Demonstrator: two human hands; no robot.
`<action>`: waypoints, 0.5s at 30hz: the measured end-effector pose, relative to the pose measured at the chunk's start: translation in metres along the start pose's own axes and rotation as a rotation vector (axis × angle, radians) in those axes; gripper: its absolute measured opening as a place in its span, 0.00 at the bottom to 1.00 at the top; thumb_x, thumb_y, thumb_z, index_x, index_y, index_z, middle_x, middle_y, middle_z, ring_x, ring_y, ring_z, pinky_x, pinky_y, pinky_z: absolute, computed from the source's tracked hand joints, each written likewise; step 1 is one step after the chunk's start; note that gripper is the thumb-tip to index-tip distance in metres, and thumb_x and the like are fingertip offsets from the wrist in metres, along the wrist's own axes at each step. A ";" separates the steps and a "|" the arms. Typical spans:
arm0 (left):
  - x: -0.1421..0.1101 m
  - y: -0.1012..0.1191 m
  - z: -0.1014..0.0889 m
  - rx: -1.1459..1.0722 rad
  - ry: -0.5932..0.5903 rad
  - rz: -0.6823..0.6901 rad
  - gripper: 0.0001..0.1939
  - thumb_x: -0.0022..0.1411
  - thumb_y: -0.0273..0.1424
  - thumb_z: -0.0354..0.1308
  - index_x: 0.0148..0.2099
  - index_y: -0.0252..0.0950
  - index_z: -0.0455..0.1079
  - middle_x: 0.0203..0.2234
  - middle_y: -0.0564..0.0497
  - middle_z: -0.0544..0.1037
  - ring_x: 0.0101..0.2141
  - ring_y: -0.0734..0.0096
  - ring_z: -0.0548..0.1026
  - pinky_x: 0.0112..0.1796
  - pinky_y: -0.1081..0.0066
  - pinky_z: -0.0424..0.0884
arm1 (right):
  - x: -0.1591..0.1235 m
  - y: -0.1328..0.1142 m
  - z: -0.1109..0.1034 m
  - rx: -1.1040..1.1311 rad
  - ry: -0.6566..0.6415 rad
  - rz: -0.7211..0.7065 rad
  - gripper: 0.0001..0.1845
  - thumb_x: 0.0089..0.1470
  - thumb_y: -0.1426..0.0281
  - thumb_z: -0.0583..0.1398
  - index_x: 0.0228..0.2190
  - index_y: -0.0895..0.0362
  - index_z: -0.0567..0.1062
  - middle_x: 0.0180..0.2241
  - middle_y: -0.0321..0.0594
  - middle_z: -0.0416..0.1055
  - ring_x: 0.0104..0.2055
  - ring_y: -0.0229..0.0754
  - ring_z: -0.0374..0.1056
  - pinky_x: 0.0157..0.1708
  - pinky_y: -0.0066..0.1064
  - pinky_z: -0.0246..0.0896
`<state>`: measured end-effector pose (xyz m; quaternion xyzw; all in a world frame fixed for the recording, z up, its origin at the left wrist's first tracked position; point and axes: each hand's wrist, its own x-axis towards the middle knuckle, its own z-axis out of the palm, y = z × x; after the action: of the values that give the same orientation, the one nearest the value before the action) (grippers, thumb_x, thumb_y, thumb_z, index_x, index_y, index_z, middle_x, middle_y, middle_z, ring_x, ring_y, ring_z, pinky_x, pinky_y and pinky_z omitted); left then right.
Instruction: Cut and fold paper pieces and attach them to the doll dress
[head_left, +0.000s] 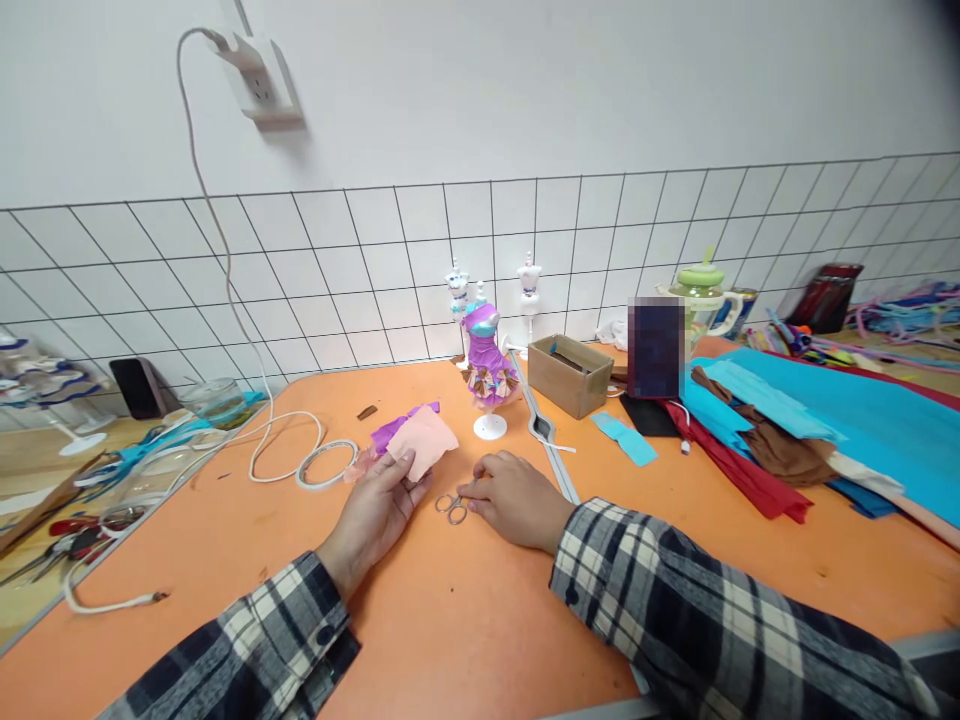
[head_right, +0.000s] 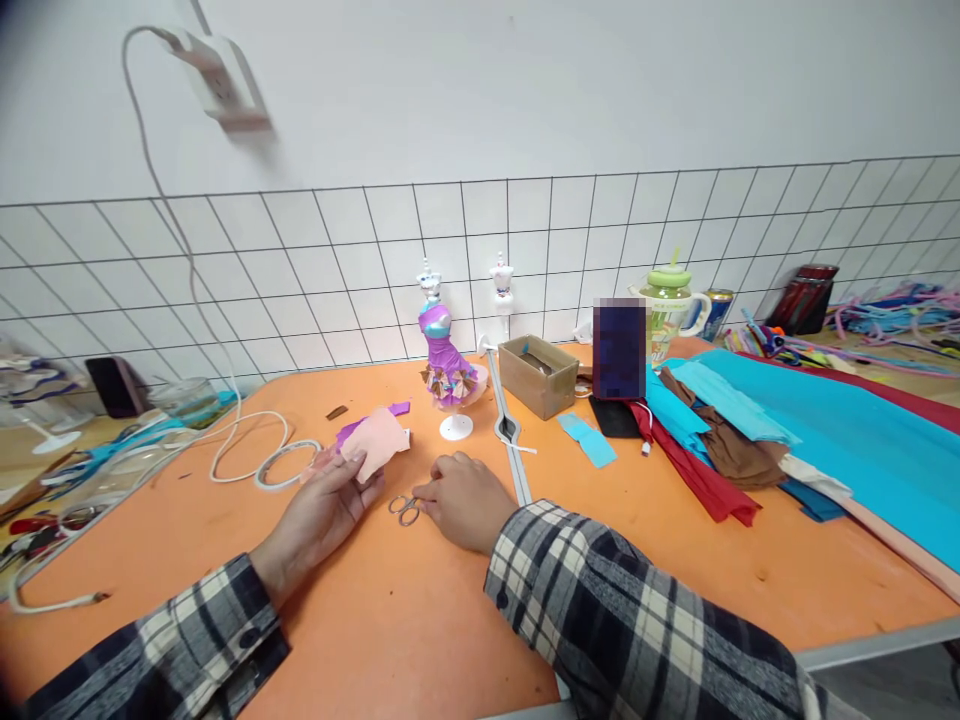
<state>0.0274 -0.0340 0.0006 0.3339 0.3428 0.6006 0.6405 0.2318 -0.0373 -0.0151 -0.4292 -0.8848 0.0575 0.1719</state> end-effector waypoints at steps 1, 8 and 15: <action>0.002 -0.001 0.000 0.007 -0.010 -0.004 0.07 0.59 0.21 0.60 0.41 0.35 0.73 0.35 0.49 0.80 0.32 0.74 0.78 0.34 0.76 0.78 | -0.002 0.001 -0.002 -0.007 -0.012 0.001 0.14 0.62 0.63 0.57 0.48 0.44 0.76 0.44 0.40 0.69 0.47 0.45 0.63 0.43 0.36 0.56; 0.021 -0.007 0.008 -0.068 0.072 -0.050 0.05 0.61 0.21 0.56 0.37 0.33 0.72 0.29 0.49 0.80 0.28 0.72 0.78 0.32 0.73 0.78 | -0.004 0.012 -0.018 -0.102 -0.077 -0.049 0.11 0.61 0.67 0.57 0.44 0.48 0.78 0.36 0.40 0.70 0.41 0.43 0.63 0.37 0.33 0.52; 0.014 -0.004 0.001 0.052 0.102 -0.105 0.06 0.62 0.24 0.58 0.42 0.35 0.72 0.30 0.52 0.80 0.24 0.75 0.77 0.21 0.78 0.75 | -0.009 0.010 -0.023 -0.032 -0.063 -0.009 0.13 0.62 0.70 0.54 0.47 0.53 0.74 0.41 0.40 0.69 0.40 0.40 0.66 0.33 0.31 0.52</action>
<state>0.0311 -0.0208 -0.0031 0.3013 0.4075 0.5732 0.6439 0.2519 -0.0391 0.0014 -0.4261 -0.8925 0.0560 0.1372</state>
